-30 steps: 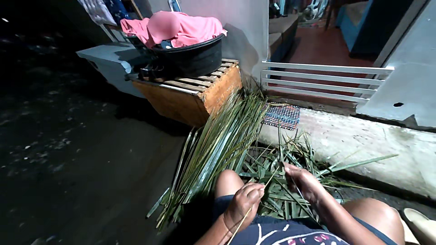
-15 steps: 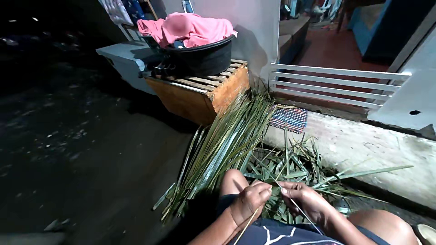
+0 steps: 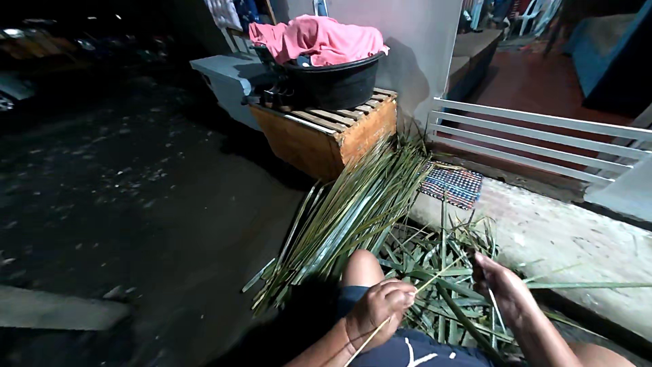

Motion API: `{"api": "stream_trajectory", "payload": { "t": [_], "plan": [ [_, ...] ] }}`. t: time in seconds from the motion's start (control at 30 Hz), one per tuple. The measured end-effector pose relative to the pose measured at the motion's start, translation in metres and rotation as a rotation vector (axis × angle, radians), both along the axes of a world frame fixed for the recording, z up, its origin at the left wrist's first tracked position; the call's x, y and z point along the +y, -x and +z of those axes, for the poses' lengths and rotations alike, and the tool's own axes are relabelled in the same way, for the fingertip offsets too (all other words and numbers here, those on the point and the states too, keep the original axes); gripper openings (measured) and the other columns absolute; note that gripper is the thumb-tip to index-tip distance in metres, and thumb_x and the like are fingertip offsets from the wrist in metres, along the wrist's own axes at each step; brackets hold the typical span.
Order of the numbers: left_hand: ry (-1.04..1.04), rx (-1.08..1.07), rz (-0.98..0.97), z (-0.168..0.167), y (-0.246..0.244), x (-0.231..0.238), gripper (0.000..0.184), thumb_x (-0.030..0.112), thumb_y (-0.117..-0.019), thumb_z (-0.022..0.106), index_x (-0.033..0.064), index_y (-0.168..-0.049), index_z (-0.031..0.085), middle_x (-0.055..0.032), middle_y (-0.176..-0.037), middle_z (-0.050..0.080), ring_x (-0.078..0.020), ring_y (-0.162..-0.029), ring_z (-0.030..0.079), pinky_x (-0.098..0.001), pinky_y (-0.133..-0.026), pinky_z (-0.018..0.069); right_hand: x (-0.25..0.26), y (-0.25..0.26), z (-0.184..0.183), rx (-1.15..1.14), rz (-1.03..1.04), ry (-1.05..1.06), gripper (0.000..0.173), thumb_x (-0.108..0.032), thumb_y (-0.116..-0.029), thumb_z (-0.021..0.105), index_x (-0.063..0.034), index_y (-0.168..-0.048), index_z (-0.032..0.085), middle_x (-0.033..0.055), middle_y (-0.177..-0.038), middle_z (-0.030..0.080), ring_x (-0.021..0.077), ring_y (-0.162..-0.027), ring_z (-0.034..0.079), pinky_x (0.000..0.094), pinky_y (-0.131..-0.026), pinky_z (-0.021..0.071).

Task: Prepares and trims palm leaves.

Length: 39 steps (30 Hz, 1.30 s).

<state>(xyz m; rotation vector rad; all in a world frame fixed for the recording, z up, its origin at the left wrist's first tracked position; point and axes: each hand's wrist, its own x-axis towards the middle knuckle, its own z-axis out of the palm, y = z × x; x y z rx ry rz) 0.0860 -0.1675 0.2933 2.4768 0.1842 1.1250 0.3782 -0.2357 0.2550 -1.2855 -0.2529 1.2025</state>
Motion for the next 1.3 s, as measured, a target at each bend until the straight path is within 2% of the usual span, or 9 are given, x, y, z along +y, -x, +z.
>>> {"api": "stream_trajectory", "payload": {
  "t": [0.2,0.4,0.47,0.57,0.67,0.73,0.83,1.03,1.3],
  "plan": [
    [0.564,-0.128,0.157,0.001,-0.002,-0.002,0.008,0.000,-0.0962,0.064,-0.0030,-0.101,0.071,-0.0092,-0.104,0.076,-0.0147,-0.094,0.075,-0.0328,-0.088,0.0633,-0.001,0.005,0.011,-0.104,0.046,-0.058,0.036,-0.016,-0.1048,0.053,-0.0028,-0.138,0.057,-0.0018,-0.064,0.051,0.0060,-0.046,0.043,0.0231,-0.042,0.0402],
    [0.582,-0.151,0.102,0.007,0.003,-0.004,0.008,0.003,-0.0983,0.064,-0.0001,-0.101,0.070,-0.0075,-0.104,0.076,-0.0156,-0.094,0.075,-0.0328,-0.087,0.0637,-0.003,-0.032,-0.018,-0.064,-0.170,0.121,0.022,-0.024,-0.1052,0.055,-0.0069,-0.117,0.061,-0.0038,-0.059,0.047,0.0054,-0.042,0.037,0.0230,-0.040,0.0359],
    [0.708,-0.181,0.174,0.002,0.007,0.002,0.007,-0.002,-0.0954,0.064,-0.0020,-0.099,0.069,-0.0092,-0.105,0.075,-0.0182,-0.091,0.075,-0.0349,-0.083,0.0651,-0.012,-0.031,-0.021,-0.087,-0.038,0.089,0.030,-0.022,-0.1068,0.051,-0.0050,-0.130,0.059,-0.0024,-0.064,0.050,0.0057,-0.045,0.040,0.0226,-0.041,0.0367],
    [0.901,-0.187,0.272,0.004,0.006,0.003,0.007,-0.007,-0.0946,0.060,-0.0036,-0.096,0.066,-0.0103,-0.105,0.075,-0.0193,-0.088,0.076,-0.0344,-0.081,0.0653,-0.022,-0.011,-0.007,-0.198,0.240,-0.076,0.051,-0.012,-0.1017,0.054,-0.0050,-0.151,0.044,-0.0010,-0.069,0.055,0.0052,-0.048,0.044,0.0219,-0.044,0.0403],
    [1.022,-0.215,0.325,0.008,-0.006,-0.001,0.008,-0.009,-0.0952,0.058,-0.0044,-0.096,0.064,-0.0117,-0.105,0.076,-0.0198,-0.086,0.076,-0.0341,-0.081,0.0650,-0.021,0.011,0.018,-0.250,0.502,-0.192,0.060,-0.018,-0.0918,0.064,-0.0072,-0.149,0.047,-0.0040,-0.071,0.058,0.0031,-0.048,0.045,0.0208,-0.045,0.0413],
    [0.992,-0.238,0.287,0.006,-0.014,-0.001,0.008,-0.010,-0.0939,0.059,-0.0051,-0.096,0.065,-0.0121,-0.108,0.075,-0.0204,-0.089,0.076,-0.0351,-0.083,0.0650,-0.020,0.028,0.028,-0.185,0.640,-0.230,0.052,-0.021,-0.0910,0.065,-0.0077,-0.140,0.056,-0.0061,-0.072,0.059,0.0014,-0.050,0.045,0.0200,-0.047,0.0406],
    [0.948,-0.255,0.211,0.003,-0.026,-0.002,0.011,-0.011,-0.0918,0.062,-0.0033,-0.097,0.068,-0.0097,-0.107,0.075,-0.0184,-0.090,0.076,-0.0347,-0.083,0.0648,-0.015,0.047,0.028,-0.052,0.734,-0.260,0.052,-0.021,-0.0925,0.065,-0.0079,-0.142,0.055,-0.0051,-0.072,0.059,0.0024,-0.051,0.047,0.0206,-0.049,0.0432],
    [1.012,-0.219,0.135,-0.004,-0.027,-0.009,0.011,-0.009,-0.0946,0.060,-0.0045,-0.100,0.068,-0.0107,-0.107,0.076,-0.0179,-0.090,0.076,-0.0339,-0.084,0.0641,-0.010,0.057,0.018,0.095,0.630,-0.175,0.046,-0.018,-0.0936,0.060,-0.0093,-0.138,0.060,-0.0038,-0.067,0.057,0.0043,-0.051,0.050,0.0215,-0.048,0.0449],
    [0.931,-0.137,-0.012,-0.009,-0.001,-0.004,0.010,-0.005,-0.0963,0.061,-0.0044,-0.102,0.070,-0.0102,-0.108,0.075,-0.0177,-0.094,0.075,-0.0359,-0.088,0.0636,0.003,0.010,-0.024,0.085,0.172,0.059,0.030,-0.024,-0.1074,0.046,-0.0094,-0.130,0.059,-0.0032,-0.063,0.051,0.0051,-0.047,0.045,0.0220,-0.044,0.0414]
  ]
}}
